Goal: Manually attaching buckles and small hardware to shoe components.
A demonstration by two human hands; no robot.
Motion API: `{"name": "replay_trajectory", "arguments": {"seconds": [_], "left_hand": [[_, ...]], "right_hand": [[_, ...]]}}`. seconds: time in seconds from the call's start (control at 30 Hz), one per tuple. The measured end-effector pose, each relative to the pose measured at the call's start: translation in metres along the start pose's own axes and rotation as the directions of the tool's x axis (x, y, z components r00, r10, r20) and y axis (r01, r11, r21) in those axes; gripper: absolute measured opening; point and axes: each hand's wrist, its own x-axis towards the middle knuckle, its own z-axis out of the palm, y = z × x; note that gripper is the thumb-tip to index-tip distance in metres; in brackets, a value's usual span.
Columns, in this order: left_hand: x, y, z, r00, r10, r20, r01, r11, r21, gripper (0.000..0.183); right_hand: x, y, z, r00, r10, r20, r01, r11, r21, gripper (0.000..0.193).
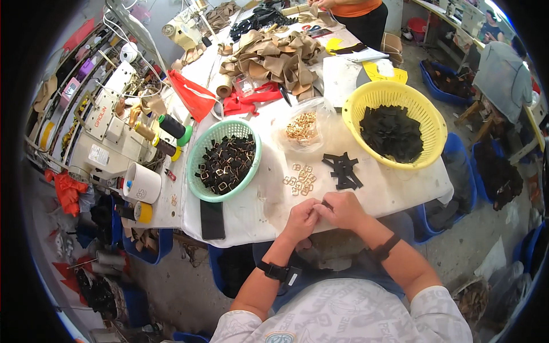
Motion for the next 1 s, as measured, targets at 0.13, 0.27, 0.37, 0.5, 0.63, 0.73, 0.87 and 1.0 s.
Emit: {"name": "replay_trajectory", "arguments": {"seconds": [0.13,0.27,0.37,0.5,0.63,0.73,0.87,1.0], "left_hand": [[0.000,-0.002,-0.001,1.000,-0.021,0.000,0.021,1.000,0.008,0.010],[0.001,-0.007,0.002,0.999,-0.030,-0.015,0.030,0.999,0.012,0.010],[0.001,-0.003,0.001,1.000,-0.020,-0.011,0.021,0.999,0.030,0.009],[0.002,0.000,0.002,1.000,-0.015,-0.007,0.016,1.000,0.019,0.008],[0.002,-0.003,0.003,1.000,0.021,-0.008,-0.021,1.000,0.022,0.007],[0.002,-0.008,0.002,0.997,0.078,0.005,-0.079,0.995,0.068,0.007],[0.002,-0.001,0.003,0.999,0.040,0.016,-0.041,0.998,0.052,0.010],[0.002,0.000,0.003,0.999,0.040,0.023,-0.041,0.999,0.015,0.007]], "right_hand": [[0.001,-0.004,-0.009,0.998,0.047,0.031,-0.049,0.995,0.090,0.038],[0.001,0.005,-0.007,0.998,0.036,0.043,-0.040,0.993,0.113,0.037],[0.001,0.006,-0.007,0.998,0.034,0.055,-0.041,0.990,0.133,0.036],[0.001,0.011,-0.007,0.995,0.042,0.087,-0.056,0.985,0.163,0.037],[0.000,0.015,-0.005,0.998,0.000,0.070,-0.013,0.983,0.183,0.036],[0.001,0.014,-0.004,0.998,-0.037,0.042,0.028,0.978,0.208,0.032],[0.000,0.016,-0.004,0.998,-0.009,0.054,-0.003,0.973,0.231,0.032],[0.000,0.014,-0.007,0.998,0.024,0.051,-0.039,0.952,0.305,0.031]]}}
